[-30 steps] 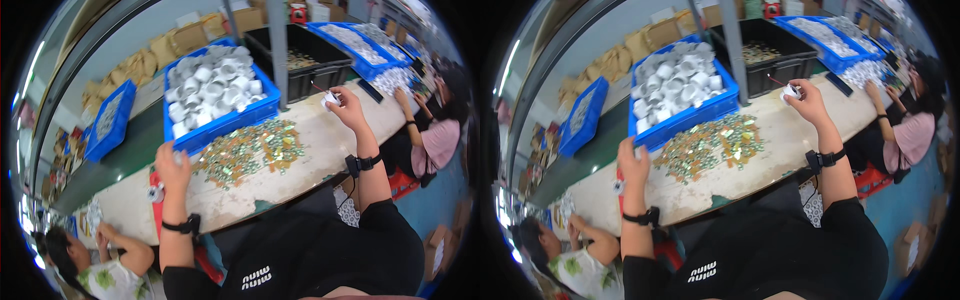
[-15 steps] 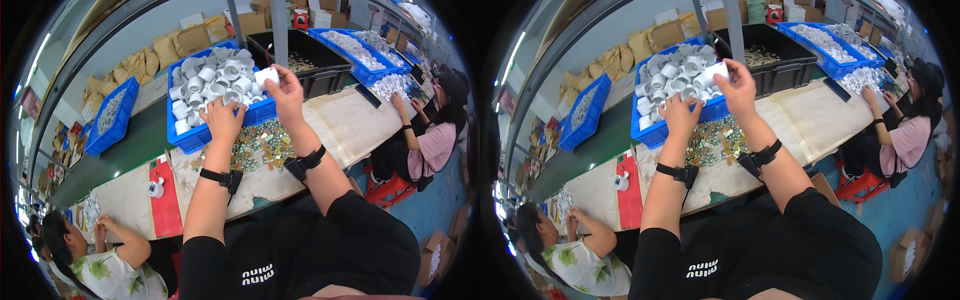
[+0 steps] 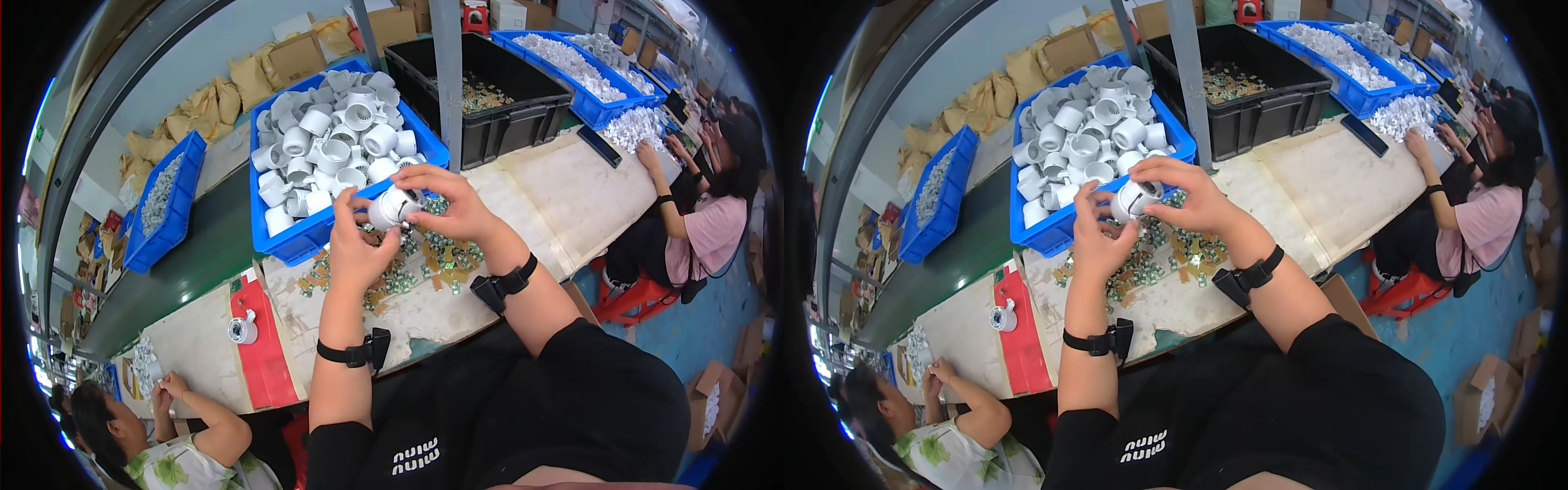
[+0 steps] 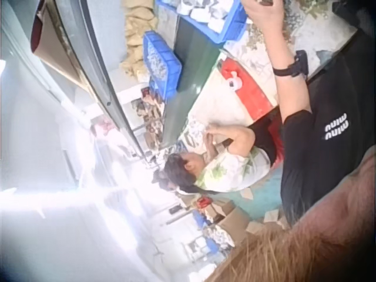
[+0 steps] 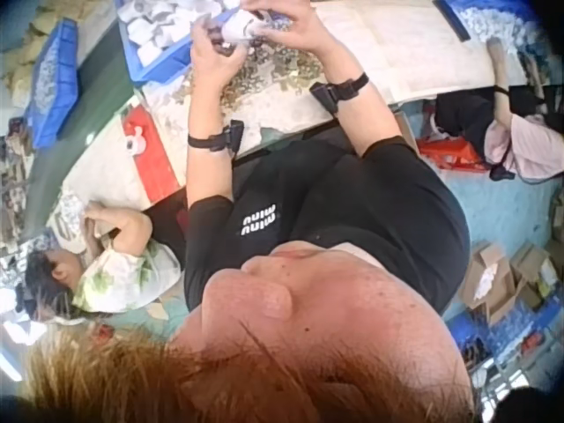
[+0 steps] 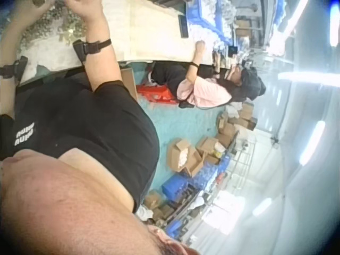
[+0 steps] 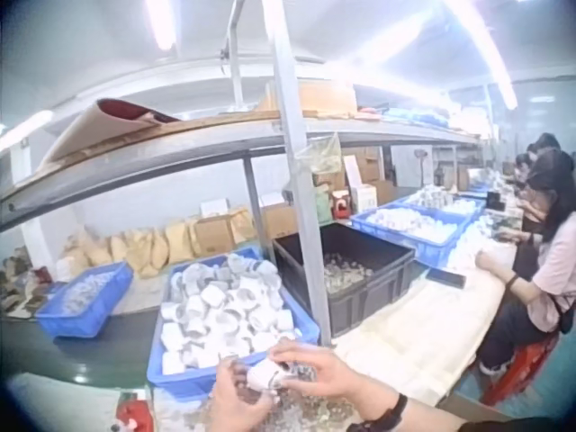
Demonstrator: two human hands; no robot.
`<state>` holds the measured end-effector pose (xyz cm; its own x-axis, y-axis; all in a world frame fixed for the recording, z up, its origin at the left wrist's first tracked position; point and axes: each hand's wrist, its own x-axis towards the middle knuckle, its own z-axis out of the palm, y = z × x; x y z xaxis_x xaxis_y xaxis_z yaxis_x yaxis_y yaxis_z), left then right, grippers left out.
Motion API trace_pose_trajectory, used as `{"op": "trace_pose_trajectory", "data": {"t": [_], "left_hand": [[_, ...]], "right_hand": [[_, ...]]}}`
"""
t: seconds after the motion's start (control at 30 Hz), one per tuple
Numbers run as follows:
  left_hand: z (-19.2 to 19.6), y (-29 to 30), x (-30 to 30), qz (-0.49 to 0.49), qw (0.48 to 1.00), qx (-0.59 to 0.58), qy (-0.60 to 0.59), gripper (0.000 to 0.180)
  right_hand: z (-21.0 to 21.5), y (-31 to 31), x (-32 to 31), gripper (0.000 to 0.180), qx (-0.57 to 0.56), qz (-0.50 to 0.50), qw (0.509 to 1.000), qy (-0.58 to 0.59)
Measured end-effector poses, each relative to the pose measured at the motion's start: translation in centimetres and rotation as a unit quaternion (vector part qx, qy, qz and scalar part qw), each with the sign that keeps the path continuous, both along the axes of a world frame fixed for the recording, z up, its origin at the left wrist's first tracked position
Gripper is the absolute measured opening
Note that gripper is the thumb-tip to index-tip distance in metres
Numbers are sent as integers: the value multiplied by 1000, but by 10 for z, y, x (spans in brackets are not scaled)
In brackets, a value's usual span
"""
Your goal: Assembling small components into white plastic housings at a factory workbench.
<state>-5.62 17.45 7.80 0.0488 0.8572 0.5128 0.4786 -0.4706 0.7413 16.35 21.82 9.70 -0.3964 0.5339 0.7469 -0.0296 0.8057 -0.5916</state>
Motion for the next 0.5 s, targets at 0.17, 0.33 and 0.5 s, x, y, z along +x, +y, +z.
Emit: {"op": "trace_pose_trajectory", "data": {"t": [0.17, 0.33, 0.5], "left_hand": [[-20, 1, -3, -130, 913, -203, -330, 48], [-11, -6, -6, -267, 791, -358, -418, 39], [-6, -17, 10, -242, 808, -319, -433, 42]], "right_hand": [[-7, -4, -11, 50, -31, 13, 999, -37], [-6, -3, -4, 55, -83, 77, 992, -47], [-7, -1, -4, 69, -71, 105, 986, -107]]}}
